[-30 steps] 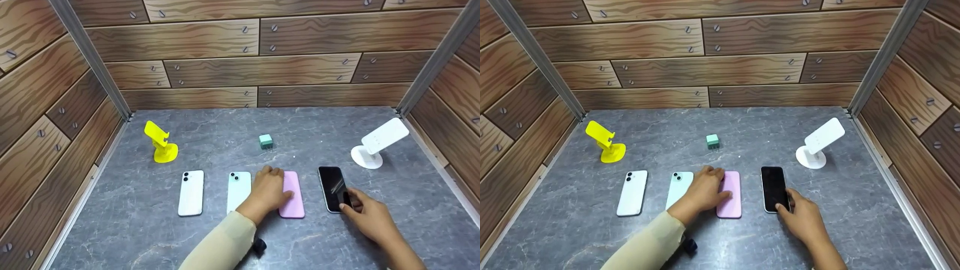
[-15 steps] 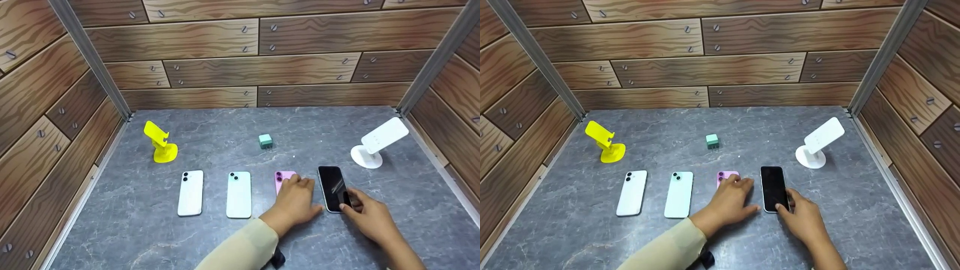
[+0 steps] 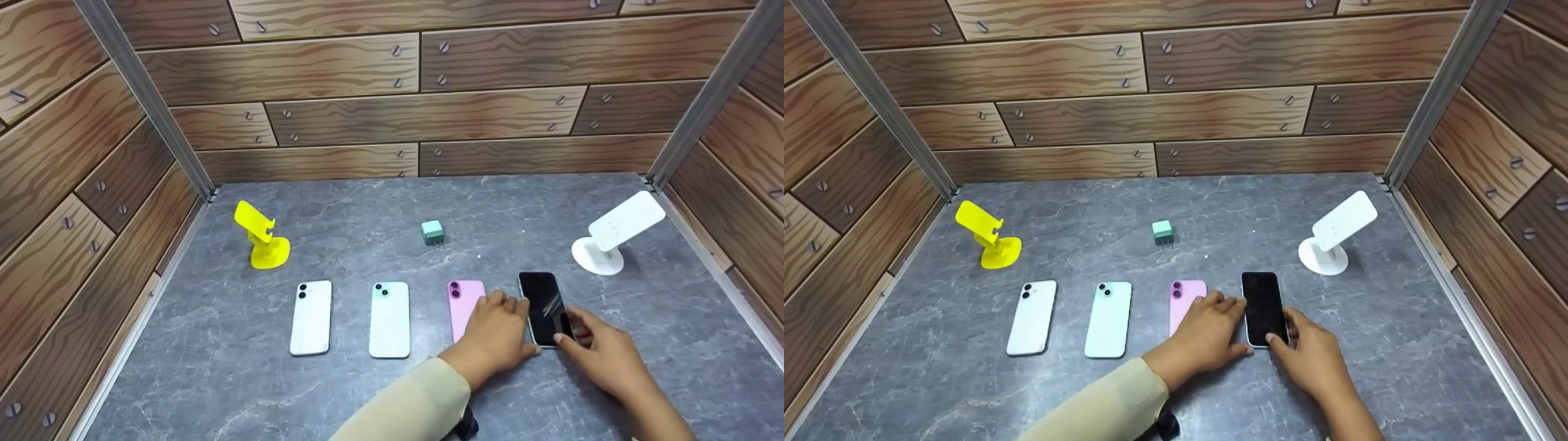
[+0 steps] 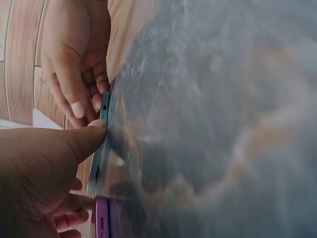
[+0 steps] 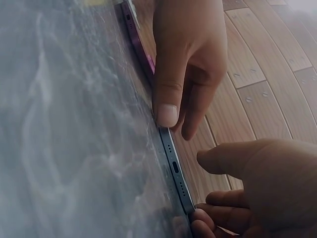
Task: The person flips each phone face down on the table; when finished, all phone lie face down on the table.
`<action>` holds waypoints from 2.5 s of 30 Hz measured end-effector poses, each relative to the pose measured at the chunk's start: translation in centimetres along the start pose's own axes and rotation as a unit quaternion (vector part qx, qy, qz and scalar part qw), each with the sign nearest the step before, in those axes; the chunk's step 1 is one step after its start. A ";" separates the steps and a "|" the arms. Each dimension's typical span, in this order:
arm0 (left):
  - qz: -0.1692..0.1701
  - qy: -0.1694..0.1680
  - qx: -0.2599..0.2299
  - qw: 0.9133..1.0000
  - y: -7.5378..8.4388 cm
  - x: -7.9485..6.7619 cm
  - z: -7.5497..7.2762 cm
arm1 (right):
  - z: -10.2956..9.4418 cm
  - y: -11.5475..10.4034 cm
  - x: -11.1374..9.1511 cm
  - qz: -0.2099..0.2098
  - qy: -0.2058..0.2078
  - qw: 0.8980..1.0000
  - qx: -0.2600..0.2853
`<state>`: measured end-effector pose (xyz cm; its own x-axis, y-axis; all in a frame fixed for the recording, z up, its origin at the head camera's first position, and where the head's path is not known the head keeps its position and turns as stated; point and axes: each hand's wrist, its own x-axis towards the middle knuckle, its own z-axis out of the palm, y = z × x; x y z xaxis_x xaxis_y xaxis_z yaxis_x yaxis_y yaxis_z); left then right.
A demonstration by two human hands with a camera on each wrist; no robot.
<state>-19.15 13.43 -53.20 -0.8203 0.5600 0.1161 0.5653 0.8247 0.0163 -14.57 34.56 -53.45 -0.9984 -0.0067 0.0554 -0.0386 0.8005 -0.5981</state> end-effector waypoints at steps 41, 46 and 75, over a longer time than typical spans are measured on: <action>0.014 0.006 0.006 1.000 0.8 0.4 0.4 | -0.6 0.1 0.4 0.090 -0.034 0.963 0.253; 0.015 -0.002 0.002 1.000 0.6 0.4 0.2 | -1.1 0.4 0.3 0.091 -0.037 0.965 0.245; -0.022 0.045 -0.093 0.994 0.3 1.5 -1.5 | -1.0 -1.3 -0.9 0.150 0.040 0.973 0.172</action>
<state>-20.05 14.37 -51.50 -0.8384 0.5071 0.1998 0.5418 0.8150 0.2053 -13.57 34.12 -51.86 -0.9609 0.2543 -0.1095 0.2296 0.5111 -0.8283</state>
